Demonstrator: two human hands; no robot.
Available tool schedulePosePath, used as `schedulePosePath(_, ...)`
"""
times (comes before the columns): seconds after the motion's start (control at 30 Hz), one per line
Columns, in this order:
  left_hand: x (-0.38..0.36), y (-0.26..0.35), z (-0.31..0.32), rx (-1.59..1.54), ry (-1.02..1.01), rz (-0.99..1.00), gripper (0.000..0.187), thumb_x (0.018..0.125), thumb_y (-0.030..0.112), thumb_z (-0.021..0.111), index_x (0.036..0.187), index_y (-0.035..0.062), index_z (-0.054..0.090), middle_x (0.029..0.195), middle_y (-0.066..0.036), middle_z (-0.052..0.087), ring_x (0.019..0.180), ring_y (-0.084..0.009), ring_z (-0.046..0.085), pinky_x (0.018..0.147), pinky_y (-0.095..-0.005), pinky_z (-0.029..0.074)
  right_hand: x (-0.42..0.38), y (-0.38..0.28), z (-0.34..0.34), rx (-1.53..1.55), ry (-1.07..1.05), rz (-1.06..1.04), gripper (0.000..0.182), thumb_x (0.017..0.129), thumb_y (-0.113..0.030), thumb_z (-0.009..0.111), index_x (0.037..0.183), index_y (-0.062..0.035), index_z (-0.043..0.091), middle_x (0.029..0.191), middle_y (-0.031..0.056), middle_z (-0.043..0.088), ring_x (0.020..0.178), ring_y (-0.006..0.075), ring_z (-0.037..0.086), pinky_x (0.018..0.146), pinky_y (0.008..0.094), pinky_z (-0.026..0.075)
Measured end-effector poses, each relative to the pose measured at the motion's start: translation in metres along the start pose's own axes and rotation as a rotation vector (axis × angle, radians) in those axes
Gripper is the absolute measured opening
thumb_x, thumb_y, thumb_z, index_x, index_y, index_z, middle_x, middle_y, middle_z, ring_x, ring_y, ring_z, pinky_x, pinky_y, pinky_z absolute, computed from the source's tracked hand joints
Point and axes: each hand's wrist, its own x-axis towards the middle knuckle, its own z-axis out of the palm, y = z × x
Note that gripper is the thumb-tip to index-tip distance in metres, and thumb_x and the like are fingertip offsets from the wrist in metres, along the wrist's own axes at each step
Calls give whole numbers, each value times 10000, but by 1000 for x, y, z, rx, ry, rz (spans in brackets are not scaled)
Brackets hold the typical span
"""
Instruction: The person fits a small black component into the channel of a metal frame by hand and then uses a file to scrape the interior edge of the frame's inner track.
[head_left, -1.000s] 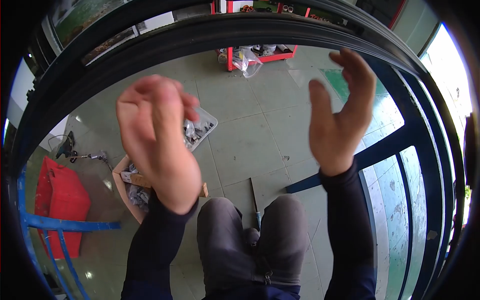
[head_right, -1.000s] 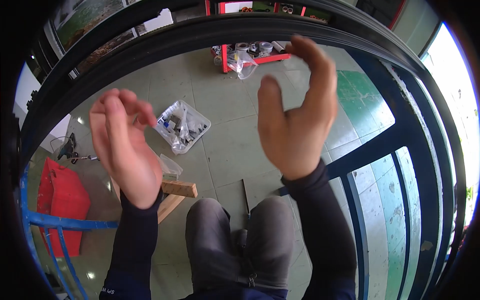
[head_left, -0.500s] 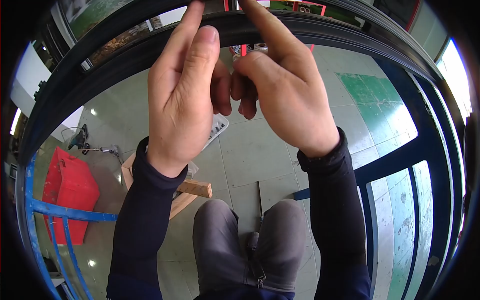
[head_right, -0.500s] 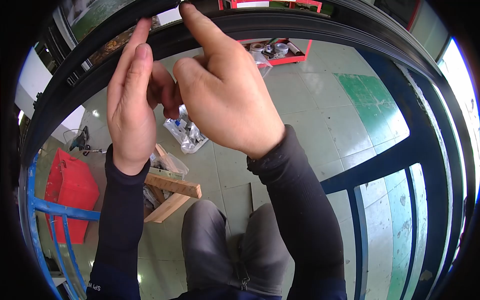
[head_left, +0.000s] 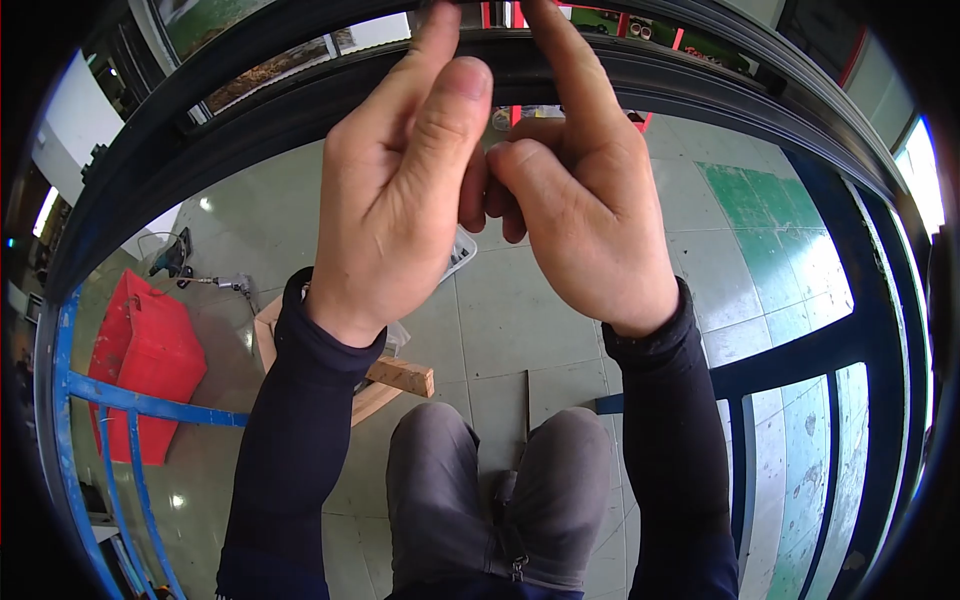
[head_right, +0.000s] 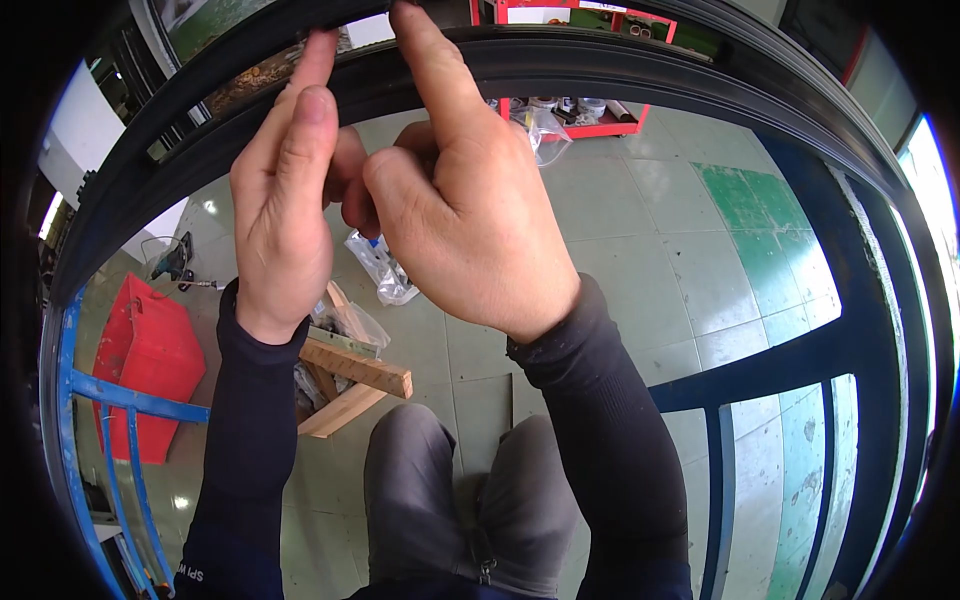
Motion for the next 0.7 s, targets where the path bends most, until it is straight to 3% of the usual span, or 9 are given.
schedulePosePath(0.23, -6, -15, -13, 86, -68, 127, 538, 1086, 320, 494, 1479, -47, 455, 1097, -44, 663, 961, -49, 580, 824, -194, 453, -6, -4, 1, -69, 7, -35, 510, 910, 39, 562, 1417, 20, 499, 864, 73, 684, 732, 110, 631, 688, 240, 518)
schedulePosePath(0.37, -17, -15, -14, -81, -187, 117, 643, 1063, 342, 540, 1538, -35, 326, 888, -60, 668, 745, -60, 586, 669, -213, 457, -11, -6, 1, -158, 35, -117, 501, 912, 45, 558, 1410, 23, 505, 857, 70, 680, 724, 105, 625, 678, 239, 517)
schedulePosePath(0.47, -18, 24, 11, -155, -9, -37, 802, 1028, 394, 596, 1569, -52, 206, 696, -62, 611, 556, -91, 546, 530, -233, 422, -8, -10, -2, -177, 190, -326, 448, 920, 42, 557, 1367, 32, 538, 871, 76, 685, 736, 109, 632, 688, 240, 523)
schedulePosePath(0.57, -12, 15, 8, -245, -32, -105, 867, 1010, 397, 626, 1567, -73, 157, 708, -85, 634, 552, -106, 572, 515, -238, 438, 15, -4, -15, -325, 441, -544, 296, 934, 13, 588, 1223, 44, 643, 957, 100, 710, 820, 137, 668, 762, 251, 544)
schedulePosePath(0.63, -9, 2, 3, -342, -121, -69, 922, 997, 393, 648, 1567, -89, 108, 718, -99, 650, 548, -115, 588, 505, -242, 449, 37, -20, -44, -515, 502, -514, 225, 944, -40, 628, 1148, 27, 693, 1034, 91, 725, 899, 147, 681, 830, 260, 540)
schedulePosePath(0.7, -6, 2, 9, -384, -93, -20, 939, 1003, 362, 640, 1517, -175, 66, 640, -83, 617, 506, -130, 575, 480, -272, 443, 69, -43, -62, -691, 487, -498, 215, 951, -128, 658, 1120, -9, 718, 978, 60, 730, 847, 120, 654, 777, 258, 511)
